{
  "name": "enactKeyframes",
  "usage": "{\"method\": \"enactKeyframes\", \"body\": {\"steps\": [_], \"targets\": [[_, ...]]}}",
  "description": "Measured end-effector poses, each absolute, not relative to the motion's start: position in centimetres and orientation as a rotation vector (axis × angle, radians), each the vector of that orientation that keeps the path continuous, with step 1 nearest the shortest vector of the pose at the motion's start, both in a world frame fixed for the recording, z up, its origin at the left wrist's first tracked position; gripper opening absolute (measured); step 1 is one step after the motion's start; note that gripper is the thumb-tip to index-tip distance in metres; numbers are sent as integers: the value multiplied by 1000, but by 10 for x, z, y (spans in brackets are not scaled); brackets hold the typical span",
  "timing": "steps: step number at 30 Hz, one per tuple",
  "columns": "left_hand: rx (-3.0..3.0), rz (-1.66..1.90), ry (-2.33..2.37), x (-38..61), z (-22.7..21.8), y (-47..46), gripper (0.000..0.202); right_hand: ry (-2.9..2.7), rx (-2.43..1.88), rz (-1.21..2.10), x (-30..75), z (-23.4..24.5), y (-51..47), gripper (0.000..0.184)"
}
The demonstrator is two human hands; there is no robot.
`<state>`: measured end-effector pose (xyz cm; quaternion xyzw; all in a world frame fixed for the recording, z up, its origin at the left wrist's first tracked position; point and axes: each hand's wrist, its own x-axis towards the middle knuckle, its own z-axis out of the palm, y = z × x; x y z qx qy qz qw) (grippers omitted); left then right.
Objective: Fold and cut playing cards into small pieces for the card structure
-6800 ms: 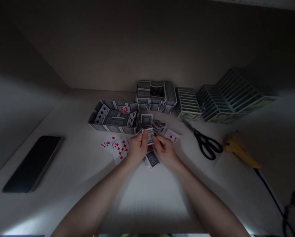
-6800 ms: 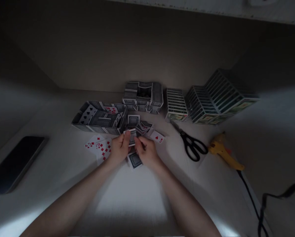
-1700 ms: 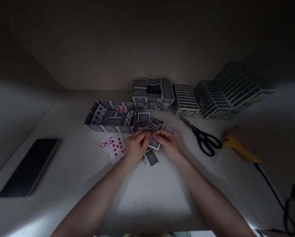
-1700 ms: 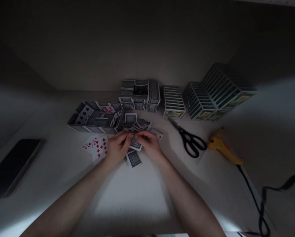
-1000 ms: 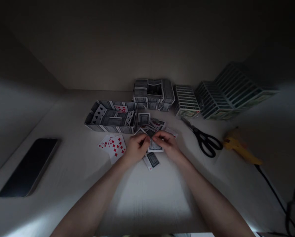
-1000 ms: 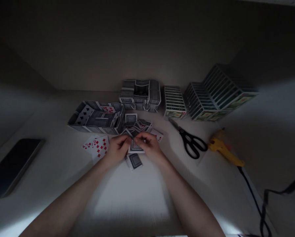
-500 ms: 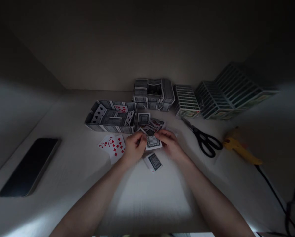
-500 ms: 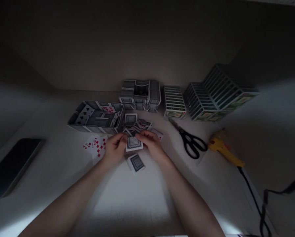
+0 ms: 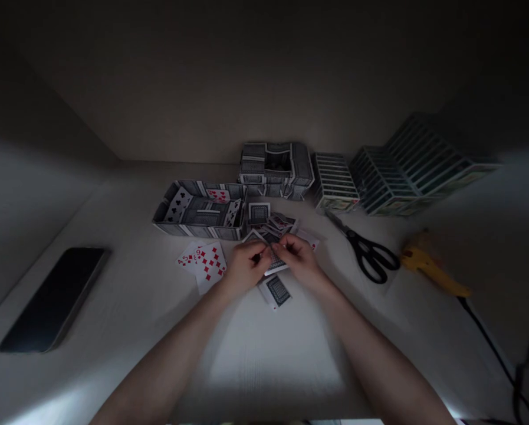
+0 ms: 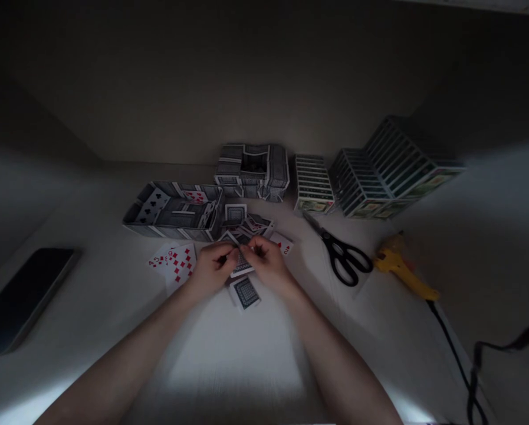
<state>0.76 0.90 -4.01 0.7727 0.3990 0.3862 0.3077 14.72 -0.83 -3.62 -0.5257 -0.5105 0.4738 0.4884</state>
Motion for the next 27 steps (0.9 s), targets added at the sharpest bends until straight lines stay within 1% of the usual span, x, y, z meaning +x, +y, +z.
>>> {"method": "enactKeyframes", "body": {"steps": [3, 5, 12, 20, 27], "targets": [[2176, 1050, 999, 7, -37, 7, 27, -1310, -1305, 1072, 146, -39, -10, 28], [2212, 1084, 989, 8, -36, 5, 27, -1308, -1286, 1088, 146, -39, -10, 26], [2296, 1160, 951, 10, -36, 0, 31, -1262, -1290, 1092, 148, -38, -8, 38], [2625, 1114, 951, 9, -33, -2, 30, -1283, -1278, 1047, 145, -40, -9, 35], [2407, 1207, 1026, 8, -35, -2, 30, -1246, -1234, 1042, 147, -40, -7, 39]]}}
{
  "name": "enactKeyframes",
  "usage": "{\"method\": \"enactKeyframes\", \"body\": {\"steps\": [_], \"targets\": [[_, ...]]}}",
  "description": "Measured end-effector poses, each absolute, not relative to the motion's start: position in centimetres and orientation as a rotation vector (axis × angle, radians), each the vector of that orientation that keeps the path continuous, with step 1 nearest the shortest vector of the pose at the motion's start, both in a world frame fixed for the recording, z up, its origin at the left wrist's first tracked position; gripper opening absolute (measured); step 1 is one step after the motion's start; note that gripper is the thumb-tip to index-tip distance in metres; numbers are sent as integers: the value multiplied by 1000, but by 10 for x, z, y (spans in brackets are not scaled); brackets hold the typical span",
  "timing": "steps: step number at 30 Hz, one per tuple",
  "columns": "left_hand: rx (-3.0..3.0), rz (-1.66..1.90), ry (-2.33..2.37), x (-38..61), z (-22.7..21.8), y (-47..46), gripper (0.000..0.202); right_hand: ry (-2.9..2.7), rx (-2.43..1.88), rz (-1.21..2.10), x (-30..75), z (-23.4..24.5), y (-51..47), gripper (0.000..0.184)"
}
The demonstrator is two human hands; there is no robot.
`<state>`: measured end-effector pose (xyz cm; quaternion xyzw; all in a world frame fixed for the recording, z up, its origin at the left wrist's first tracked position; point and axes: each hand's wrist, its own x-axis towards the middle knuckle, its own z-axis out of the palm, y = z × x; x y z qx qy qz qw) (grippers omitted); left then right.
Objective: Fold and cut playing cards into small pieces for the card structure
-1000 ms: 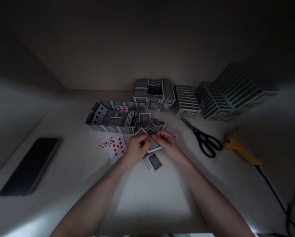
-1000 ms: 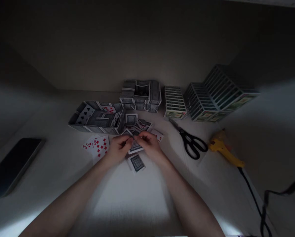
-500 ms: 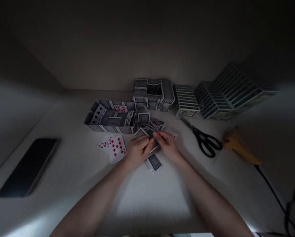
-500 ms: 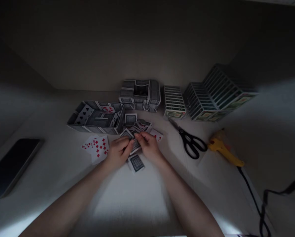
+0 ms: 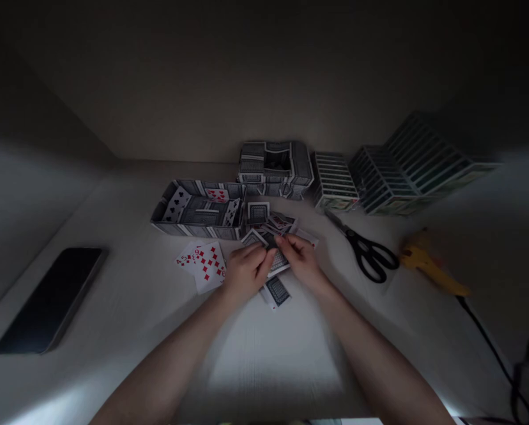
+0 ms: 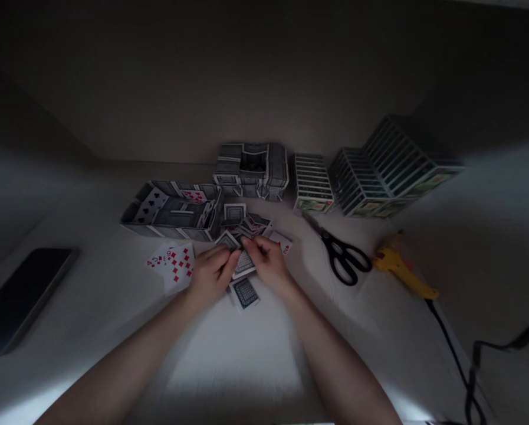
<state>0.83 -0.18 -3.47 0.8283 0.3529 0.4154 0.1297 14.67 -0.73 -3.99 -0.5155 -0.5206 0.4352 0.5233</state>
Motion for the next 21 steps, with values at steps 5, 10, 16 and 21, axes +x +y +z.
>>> {"method": "enactKeyframes", "body": {"steps": [5, 10, 16, 21], "targets": [[2294, 1218, 1085, 8, -36, -3, 34, -1253, -1234, 1003, 150, -40, -8, 45], [2167, 1206, 1160, 8, -34, -2, 37, -1208, -1216, 1121, 152, -36, -9, 45], [2015, 1156, 1191, 9, -36, -2, 40, -1062, -1149, 1334, 153, -42, -8, 38], [1779, 1091, 1128, 8, -34, -1, 42, -1021, -1127, 1418, 154, -45, -9, 37]]}}
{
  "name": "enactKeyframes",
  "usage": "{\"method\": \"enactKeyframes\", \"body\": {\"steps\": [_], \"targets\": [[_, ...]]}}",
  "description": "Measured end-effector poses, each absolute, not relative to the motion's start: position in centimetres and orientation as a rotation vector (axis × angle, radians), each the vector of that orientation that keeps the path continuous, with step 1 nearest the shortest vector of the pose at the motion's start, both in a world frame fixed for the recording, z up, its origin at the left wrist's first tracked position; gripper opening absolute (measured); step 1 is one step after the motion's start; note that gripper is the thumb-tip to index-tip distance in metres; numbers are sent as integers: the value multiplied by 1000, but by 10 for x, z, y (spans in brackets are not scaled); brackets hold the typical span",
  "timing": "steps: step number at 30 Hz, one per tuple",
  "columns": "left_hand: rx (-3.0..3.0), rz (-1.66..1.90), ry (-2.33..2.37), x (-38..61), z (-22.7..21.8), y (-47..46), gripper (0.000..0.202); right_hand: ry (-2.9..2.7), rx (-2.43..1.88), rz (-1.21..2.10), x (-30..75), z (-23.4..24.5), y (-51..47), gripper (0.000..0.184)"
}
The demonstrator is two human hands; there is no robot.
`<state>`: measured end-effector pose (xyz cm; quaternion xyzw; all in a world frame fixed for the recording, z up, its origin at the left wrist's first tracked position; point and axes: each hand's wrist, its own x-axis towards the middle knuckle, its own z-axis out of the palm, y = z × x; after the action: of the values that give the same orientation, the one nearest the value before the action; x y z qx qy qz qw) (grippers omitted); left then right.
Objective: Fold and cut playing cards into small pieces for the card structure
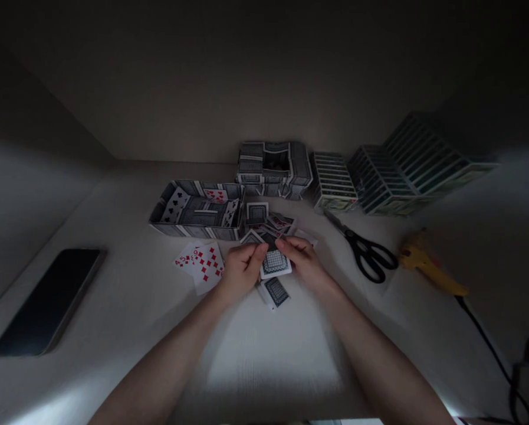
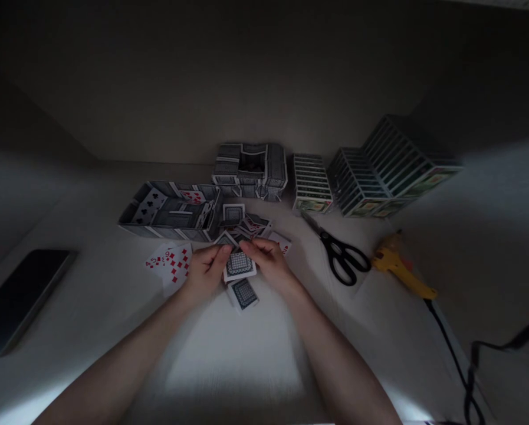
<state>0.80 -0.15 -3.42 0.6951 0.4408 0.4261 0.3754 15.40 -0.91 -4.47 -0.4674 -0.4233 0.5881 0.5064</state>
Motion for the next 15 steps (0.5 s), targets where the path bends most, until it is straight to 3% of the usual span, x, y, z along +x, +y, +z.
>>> {"method": "enactKeyframes", "body": {"steps": [5, 15], "targets": [[1618, 1093, 1087, 7, -32, 3, 42, -1158, -1149, 1360, 155, -39, -10, 40], [2051, 1080, 1429, -16, -19, 1, 30, -943, -1343, 1049, 152, -41, 0, 43]]}}
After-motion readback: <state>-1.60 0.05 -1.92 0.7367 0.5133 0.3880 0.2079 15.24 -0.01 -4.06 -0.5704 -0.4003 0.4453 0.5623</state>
